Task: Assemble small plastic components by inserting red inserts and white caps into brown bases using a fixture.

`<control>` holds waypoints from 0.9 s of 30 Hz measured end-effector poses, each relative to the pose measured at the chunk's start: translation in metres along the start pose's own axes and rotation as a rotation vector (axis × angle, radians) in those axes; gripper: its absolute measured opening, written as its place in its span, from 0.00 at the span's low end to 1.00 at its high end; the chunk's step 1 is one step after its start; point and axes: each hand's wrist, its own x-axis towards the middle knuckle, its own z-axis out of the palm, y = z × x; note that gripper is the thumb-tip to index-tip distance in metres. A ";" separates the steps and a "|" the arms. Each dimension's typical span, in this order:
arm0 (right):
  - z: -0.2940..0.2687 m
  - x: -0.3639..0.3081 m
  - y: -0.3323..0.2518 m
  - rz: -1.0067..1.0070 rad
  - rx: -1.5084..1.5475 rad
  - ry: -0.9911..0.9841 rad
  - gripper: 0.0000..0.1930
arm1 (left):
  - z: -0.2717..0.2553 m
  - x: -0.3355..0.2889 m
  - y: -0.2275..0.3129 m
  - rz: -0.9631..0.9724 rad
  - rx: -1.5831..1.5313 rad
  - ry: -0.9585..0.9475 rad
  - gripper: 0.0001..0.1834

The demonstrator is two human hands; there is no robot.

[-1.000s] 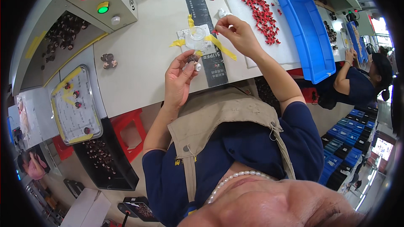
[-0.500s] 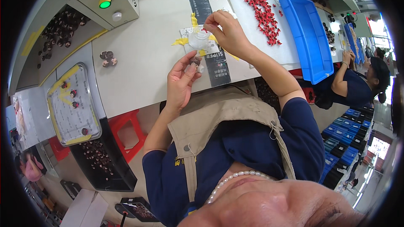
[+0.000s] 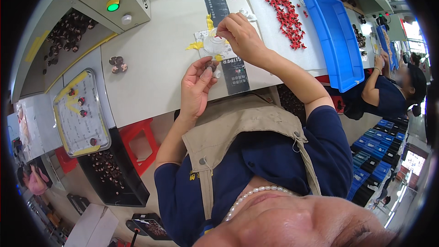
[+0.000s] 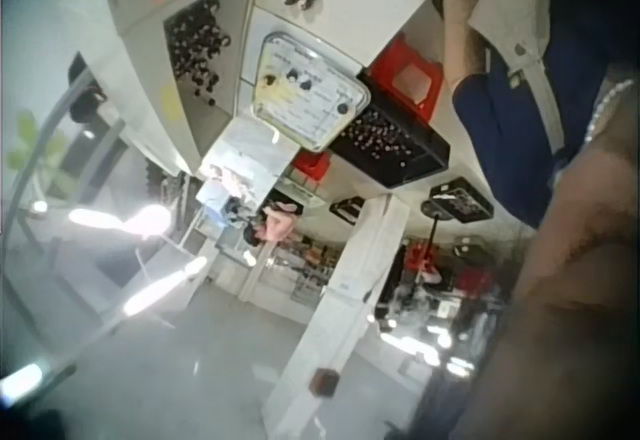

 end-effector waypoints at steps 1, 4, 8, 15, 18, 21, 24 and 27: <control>-0.001 0.000 0.000 0.001 0.001 0.004 0.03 | 0.000 0.001 -0.001 0.005 -0.011 -0.005 0.17; -0.007 0.001 -0.006 0.063 0.096 0.014 0.03 | 0.003 0.002 -0.001 0.012 -0.035 -0.010 0.17; -0.021 -0.012 -0.026 0.429 0.527 -0.066 0.03 | 0.011 0.003 -0.001 0.022 -0.080 -0.027 0.16; -0.023 -0.035 -0.041 0.477 0.633 -0.098 0.04 | 0.018 0.006 -0.008 0.032 -0.098 -0.035 0.16; -0.022 -0.039 -0.040 0.479 0.613 -0.085 0.04 | 0.021 0.006 -0.010 0.019 -0.114 -0.042 0.16; -0.021 -0.041 -0.040 0.456 0.578 -0.067 0.04 | 0.025 0.005 -0.011 0.021 -0.102 -0.025 0.16; -0.021 -0.043 -0.042 0.368 0.486 -0.026 0.04 | 0.028 0.003 -0.011 0.050 -0.062 0.002 0.17; -0.024 -0.044 -0.044 0.293 0.431 -0.014 0.03 | 0.030 0.002 -0.011 0.142 0.074 0.012 0.17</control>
